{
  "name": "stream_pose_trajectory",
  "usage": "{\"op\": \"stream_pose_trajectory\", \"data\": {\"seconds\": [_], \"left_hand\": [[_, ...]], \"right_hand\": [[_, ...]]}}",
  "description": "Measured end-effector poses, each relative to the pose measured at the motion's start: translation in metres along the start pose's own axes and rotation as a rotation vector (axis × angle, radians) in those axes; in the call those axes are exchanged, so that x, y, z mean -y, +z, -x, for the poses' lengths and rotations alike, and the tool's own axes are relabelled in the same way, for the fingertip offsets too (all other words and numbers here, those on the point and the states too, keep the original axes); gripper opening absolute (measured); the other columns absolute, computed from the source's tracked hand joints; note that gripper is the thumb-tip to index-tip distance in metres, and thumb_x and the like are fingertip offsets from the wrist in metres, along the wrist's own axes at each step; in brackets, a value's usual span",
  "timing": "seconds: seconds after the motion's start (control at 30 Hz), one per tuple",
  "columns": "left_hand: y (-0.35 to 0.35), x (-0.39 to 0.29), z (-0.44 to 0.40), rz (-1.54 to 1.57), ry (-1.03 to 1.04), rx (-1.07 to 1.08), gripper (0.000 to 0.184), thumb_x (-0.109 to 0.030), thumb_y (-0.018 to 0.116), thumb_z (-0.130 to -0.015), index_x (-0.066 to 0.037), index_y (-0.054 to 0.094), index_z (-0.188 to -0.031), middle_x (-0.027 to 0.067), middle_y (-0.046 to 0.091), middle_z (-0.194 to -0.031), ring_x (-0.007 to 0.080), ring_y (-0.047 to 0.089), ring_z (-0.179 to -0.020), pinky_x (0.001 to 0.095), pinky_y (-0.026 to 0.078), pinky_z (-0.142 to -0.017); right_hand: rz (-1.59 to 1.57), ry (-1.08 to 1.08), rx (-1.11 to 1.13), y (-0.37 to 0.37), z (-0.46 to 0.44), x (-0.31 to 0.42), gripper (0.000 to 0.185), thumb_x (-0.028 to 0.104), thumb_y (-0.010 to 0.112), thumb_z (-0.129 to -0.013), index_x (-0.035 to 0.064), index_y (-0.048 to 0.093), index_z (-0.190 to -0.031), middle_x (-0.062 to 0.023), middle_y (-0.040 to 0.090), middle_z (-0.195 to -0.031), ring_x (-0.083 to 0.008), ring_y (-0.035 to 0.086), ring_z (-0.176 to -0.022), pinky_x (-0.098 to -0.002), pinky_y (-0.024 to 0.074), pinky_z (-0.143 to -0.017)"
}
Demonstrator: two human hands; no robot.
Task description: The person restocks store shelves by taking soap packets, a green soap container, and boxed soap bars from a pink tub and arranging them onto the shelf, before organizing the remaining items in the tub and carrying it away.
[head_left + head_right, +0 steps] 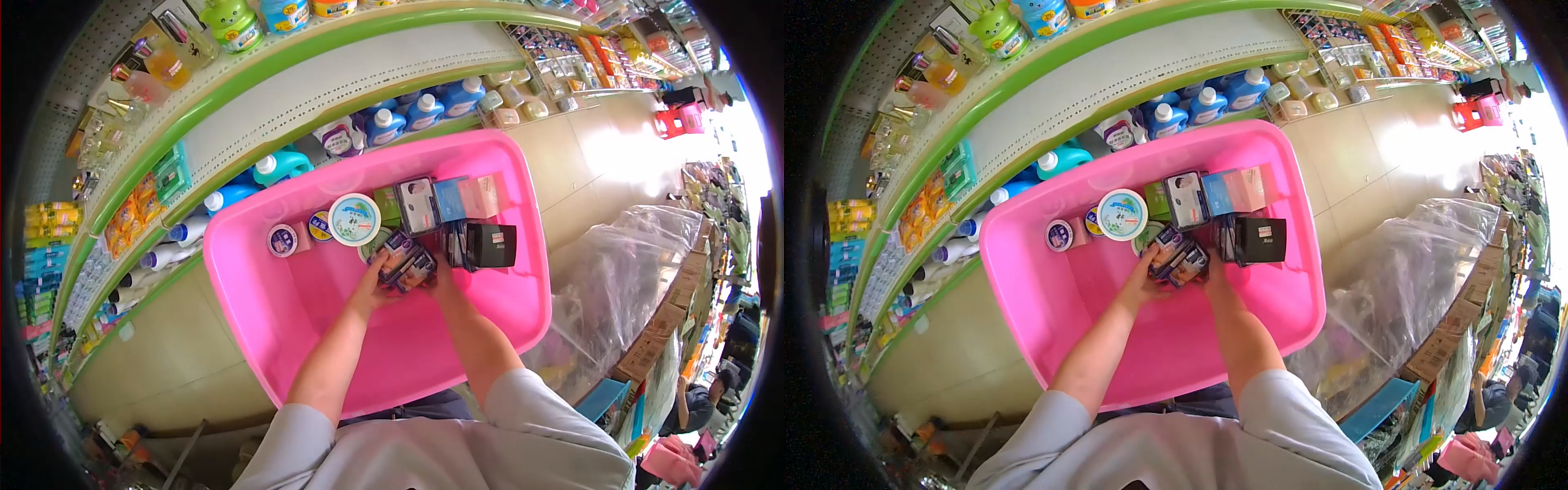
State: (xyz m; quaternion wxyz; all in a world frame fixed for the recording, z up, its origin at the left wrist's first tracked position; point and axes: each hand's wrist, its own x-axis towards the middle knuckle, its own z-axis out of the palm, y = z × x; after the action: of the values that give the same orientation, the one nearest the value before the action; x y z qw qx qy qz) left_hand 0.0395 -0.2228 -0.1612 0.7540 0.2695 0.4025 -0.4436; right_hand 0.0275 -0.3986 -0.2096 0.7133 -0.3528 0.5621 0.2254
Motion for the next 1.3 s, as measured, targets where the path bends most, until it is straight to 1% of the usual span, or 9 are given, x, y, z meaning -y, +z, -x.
{"op": "stream_pose_trajectory", "data": {"seconds": [0.17,0.4,0.47,0.57,0.67,0.9,1.1,1.17,1.3], "left_hand": [[-0.014,0.015,-0.020,0.070,0.019,0.099,0.064,-0.061,0.060,-0.065,-0.016,0.051,-0.110,0.0086,0.055,-0.100,0.0289,0.051,-0.092,0.0548,0.039,-0.076],[0.016,0.013,0.019,0.075,0.067,-0.024,0.060,-0.058,0.061,-0.066,-0.020,0.049,-0.111,0.0083,0.054,-0.101,0.0269,0.051,-0.089,0.0561,0.039,-0.076],[-0.005,0.015,0.004,0.059,-0.015,-0.005,0.060,-0.056,0.062,-0.067,-0.017,0.049,-0.110,0.0090,0.054,-0.099,0.0273,0.051,-0.087,0.0572,0.039,-0.076],[-0.015,0.018,-0.005,0.048,-0.056,-0.008,0.075,-0.057,0.064,-0.063,-0.016,0.040,-0.121,0.0147,0.043,-0.118,0.0338,0.042,-0.107,0.0595,0.032,-0.086],[-0.012,0.014,-0.002,0.027,-0.039,0.060,0.080,-0.057,0.065,-0.062,-0.017,0.035,-0.125,0.0142,0.035,-0.125,0.0349,0.036,-0.114,0.0611,0.027,-0.089],[-0.027,0.022,-0.013,0.078,-0.061,0.097,0.073,-0.054,0.065,-0.065,-0.017,0.038,-0.123,0.0120,0.040,-0.121,0.0328,0.037,-0.112,0.0628,0.028,-0.087],[-0.019,0.022,0.005,-0.077,-0.165,-0.092,0.078,-0.056,0.064,-0.064,-0.015,0.037,-0.125,0.0137,0.040,-0.124,0.0376,0.038,-0.111,0.0670,0.024,-0.086],[-0.023,0.026,0.000,-0.013,-0.164,-0.054,0.071,-0.060,0.060,-0.065,-0.023,0.040,-0.123,0.0105,0.038,-0.128,0.0355,0.033,-0.116,0.0648,0.022,-0.088],[-0.027,0.029,0.001,-0.005,-0.169,-0.049,0.066,-0.059,0.058,-0.068,-0.024,0.042,-0.122,0.0077,0.040,-0.127,0.0338,0.037,-0.114,0.0624,0.026,-0.087]], "right_hand": [[-0.046,0.018,0.299,-0.030,-0.053,-0.019,0.033,0.032,0.045,-0.078,0.0111,0.053,-0.103,-0.0066,0.060,-0.095,-0.0223,0.060,-0.082,-0.0442,0.0499,-0.066],[0.025,-0.003,0.154,0.007,0.020,-0.005,0.035,0.036,0.046,-0.078,0.0135,0.054,-0.104,-0.0051,0.060,-0.097,-0.0244,0.059,-0.084,-0.0454,0.0487,-0.066],[0.278,0.141,-0.044,0.020,0.035,0.006,0.038,0.040,0.046,-0.079,0.0155,0.053,-0.107,-0.0053,0.060,-0.098,-0.0266,0.058,-0.088,-0.0492,0.0453,-0.070],[0.107,0.052,0.147,0.028,0.020,0.008,0.040,0.044,0.042,-0.080,0.0151,0.054,-0.104,-0.0058,0.059,-0.100,-0.0267,0.055,-0.093,-0.0509,0.0419,-0.076],[0.160,0.057,0.115,0.027,0.016,0.005,0.040,0.045,0.041,-0.081,0.0149,0.054,-0.104,-0.0059,0.059,-0.099,-0.0263,0.056,-0.091,-0.0506,0.0425,-0.074],[0.395,0.083,-0.018,0.010,0.024,0.002,0.040,0.045,0.038,-0.082,0.0144,0.055,-0.100,-0.0065,0.060,-0.094,-0.0247,0.058,-0.084,-0.0496,0.0444,-0.070],[0.584,0.089,-0.095,0.012,0.022,0.004,0.041,0.046,0.036,-0.082,0.0141,0.055,-0.098,-0.0068,0.061,-0.091,-0.0236,0.060,-0.080,-0.0489,0.0458,-0.068],[0.625,0.081,0.010,0.014,0.015,0.001,0.036,0.041,0.035,-0.083,0.0132,0.056,-0.092,-0.0071,0.063,-0.078,-0.0204,0.061,-0.062,-0.0461,0.0483,-0.056],[0.503,0.135,0.006,0.012,0.007,-0.004,0.031,0.034,0.036,-0.083,0.0125,0.057,-0.091,-0.0065,0.062,-0.069,-0.0186,0.059,-0.050,-0.0432,0.0485,-0.048]]}}
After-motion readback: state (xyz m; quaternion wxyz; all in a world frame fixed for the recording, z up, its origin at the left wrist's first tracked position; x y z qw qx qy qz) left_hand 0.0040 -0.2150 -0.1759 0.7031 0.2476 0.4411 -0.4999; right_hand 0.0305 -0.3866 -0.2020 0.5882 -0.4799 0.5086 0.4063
